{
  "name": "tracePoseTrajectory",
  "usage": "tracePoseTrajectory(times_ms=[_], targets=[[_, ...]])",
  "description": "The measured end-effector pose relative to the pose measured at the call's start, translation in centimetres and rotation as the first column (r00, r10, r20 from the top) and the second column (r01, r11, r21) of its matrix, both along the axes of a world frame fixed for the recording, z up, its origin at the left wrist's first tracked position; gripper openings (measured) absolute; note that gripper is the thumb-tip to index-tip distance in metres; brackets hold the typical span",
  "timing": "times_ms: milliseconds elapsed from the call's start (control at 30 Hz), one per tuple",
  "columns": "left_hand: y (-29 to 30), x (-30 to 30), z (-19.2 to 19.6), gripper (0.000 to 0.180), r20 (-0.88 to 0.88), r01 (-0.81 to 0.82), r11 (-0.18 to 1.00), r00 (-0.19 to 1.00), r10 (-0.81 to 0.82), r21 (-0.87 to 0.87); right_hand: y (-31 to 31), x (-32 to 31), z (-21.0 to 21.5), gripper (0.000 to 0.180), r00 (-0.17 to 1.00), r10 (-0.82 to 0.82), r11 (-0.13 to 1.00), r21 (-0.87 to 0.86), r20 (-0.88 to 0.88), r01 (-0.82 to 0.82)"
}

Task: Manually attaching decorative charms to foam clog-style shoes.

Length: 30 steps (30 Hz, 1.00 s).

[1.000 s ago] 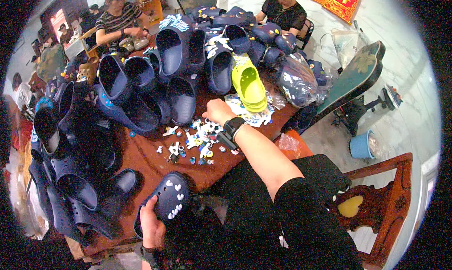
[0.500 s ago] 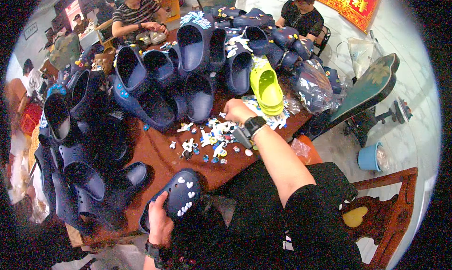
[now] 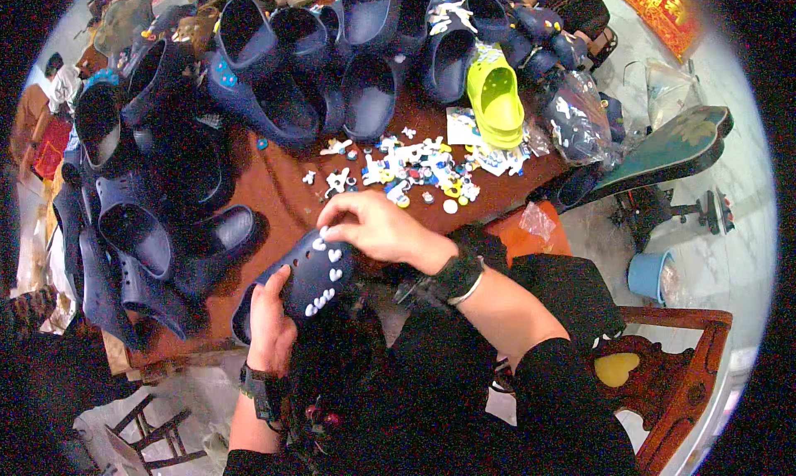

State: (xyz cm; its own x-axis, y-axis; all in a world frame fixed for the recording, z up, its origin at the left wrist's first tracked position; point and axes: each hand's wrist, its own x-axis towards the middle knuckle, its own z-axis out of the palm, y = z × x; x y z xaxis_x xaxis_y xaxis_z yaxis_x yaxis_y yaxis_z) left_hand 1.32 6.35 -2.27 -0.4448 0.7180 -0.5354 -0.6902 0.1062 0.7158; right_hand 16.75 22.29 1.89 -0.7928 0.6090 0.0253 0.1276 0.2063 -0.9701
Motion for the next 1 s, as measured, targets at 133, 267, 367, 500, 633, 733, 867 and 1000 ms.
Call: tracePoseTrajectory(times_ms=[133, 267, 367, 500, 633, 733, 867, 1000], targets=[[-0.2, 0.1, -0.2, 0.015, -0.008, 0.058, 0.998, 0.998, -0.057, 0.036, -3.1, -1.4, -0.9, 0.014, 0.996, -0.015, 0.945, 0.326, 0.084, -0.013], [-0.6, 0.4, -0.5, 0.016, -0.011, 0.053, 0.997, 0.999, -0.053, 0.049, -4.6, -2.2, -2.0, 0.014, 0.976, -0.097, 0.908, 0.419, 0.196, 0.007], [-0.8, 0.6, -0.6, 0.017, -0.011, 0.057, 0.996, 0.998, -0.056, 0.064, -4.8, -2.2, -2.4, 0.015, 0.961, -0.169, 0.872, 0.487, 0.218, 0.043], [-0.9, 0.9, -0.8, 0.019, -0.066, 0.081, 0.993, 0.995, -0.076, 0.085, -4.1, -2.2, -2.0, 0.017, 0.941, -0.155, 0.909, 0.416, 0.299, 0.018], [-1.0, 1.7, -0.5, 0.019, -0.061, 0.045, 0.995, 0.997, -0.039, 0.088, -2.8, -2.7, -1.4, 0.018, 0.91, -0.077, 0.929, 0.36, 0.406, -0.082], [-1.5, 1.6, -1.3, 0.02, -0.094, 0.065, 0.991, 0.994, -0.054, 0.118, -2.7, -3.4, -0.5, 0.018, 0.889, -0.025, 0.932, 0.332, 0.457, -0.144], [-1.8, 1.7, -2.5, 0.021, -0.117, 0.082, 0.989, 0.991, -0.068, 0.126, -2.6, -3.8, 0.5, 0.037, 0.803, 0.041, 0.957, 0.207, 0.594, -0.201], [-2.1, 2.5, -1.7, 0.02, -0.141, 0.02, 0.996, 0.99, -0.008, 0.083, -2.7, -4.1, 0.3, 0.059, 0.801, 0.04, 0.953, 0.218, 0.598, -0.21]])
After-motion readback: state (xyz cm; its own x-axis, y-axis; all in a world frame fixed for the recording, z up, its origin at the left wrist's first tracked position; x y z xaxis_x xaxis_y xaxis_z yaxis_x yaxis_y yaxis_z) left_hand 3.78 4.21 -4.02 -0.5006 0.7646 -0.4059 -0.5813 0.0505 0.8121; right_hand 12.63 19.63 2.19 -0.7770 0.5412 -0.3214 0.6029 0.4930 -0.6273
